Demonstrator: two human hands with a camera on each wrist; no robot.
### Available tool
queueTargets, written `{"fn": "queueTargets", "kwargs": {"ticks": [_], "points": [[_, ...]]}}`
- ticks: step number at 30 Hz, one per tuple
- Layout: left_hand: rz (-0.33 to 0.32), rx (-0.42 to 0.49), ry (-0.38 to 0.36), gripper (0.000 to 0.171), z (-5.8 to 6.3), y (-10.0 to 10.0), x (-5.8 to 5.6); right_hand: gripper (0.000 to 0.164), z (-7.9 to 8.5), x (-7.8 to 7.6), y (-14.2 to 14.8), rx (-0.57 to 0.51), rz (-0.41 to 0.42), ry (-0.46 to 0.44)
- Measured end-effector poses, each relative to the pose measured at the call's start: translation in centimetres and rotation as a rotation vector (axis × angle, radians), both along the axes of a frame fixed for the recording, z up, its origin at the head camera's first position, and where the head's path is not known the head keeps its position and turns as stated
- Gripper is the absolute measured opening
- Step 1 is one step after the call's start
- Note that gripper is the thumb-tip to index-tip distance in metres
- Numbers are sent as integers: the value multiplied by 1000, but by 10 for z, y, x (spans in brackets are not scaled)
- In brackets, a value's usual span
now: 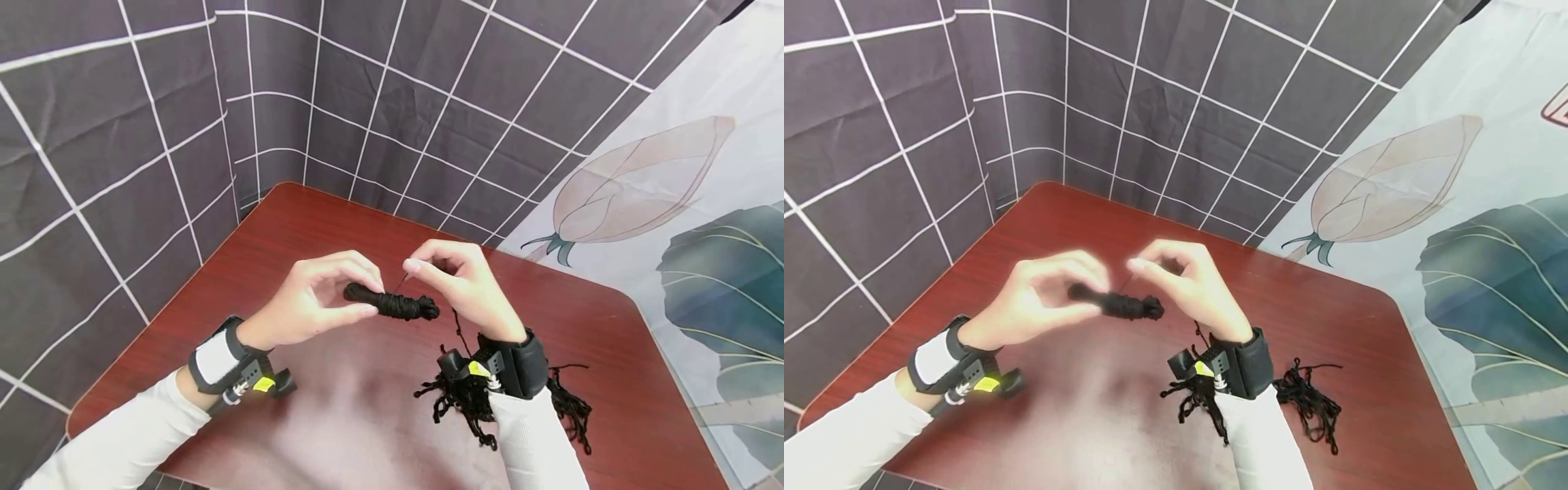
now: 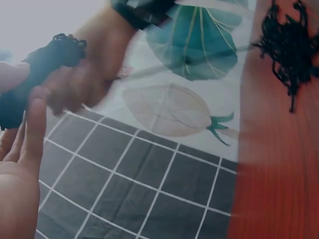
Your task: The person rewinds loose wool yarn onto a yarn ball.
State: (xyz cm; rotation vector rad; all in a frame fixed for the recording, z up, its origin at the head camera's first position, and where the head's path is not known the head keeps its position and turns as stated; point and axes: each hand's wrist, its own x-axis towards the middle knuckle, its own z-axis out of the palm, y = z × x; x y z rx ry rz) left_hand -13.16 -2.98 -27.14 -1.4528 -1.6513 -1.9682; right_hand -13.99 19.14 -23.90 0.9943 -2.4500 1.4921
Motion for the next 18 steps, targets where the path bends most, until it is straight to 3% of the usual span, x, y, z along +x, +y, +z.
{"fn": "queueTargets", "kwargs": {"ticks": [3, 6, 8, 12, 15, 18], "points": [[-39, 46, -15, 27, -3, 2, -2, 9, -20, -6, -1, -35, 58, -102], [-25, 90, -51, 26, -4, 3, -3, 9, -37, -7, -6, -53, 98, -133], [19, 127, -78, 26, -4, 3, -4, 9, -46, -4, -9, -94, 108, -193], [172, 165, -77, 25, -3, 3, -9, 16, -55, 5, -14, -132, 111, -281], [308, 113, -41, 24, -5, 1, -13, 20, -52, 11, -15, -56, 125, -198], [382, 36, -34, 23, -8, -2, -15, 18, -38, 15, -14, 13, 105, -62]]}}
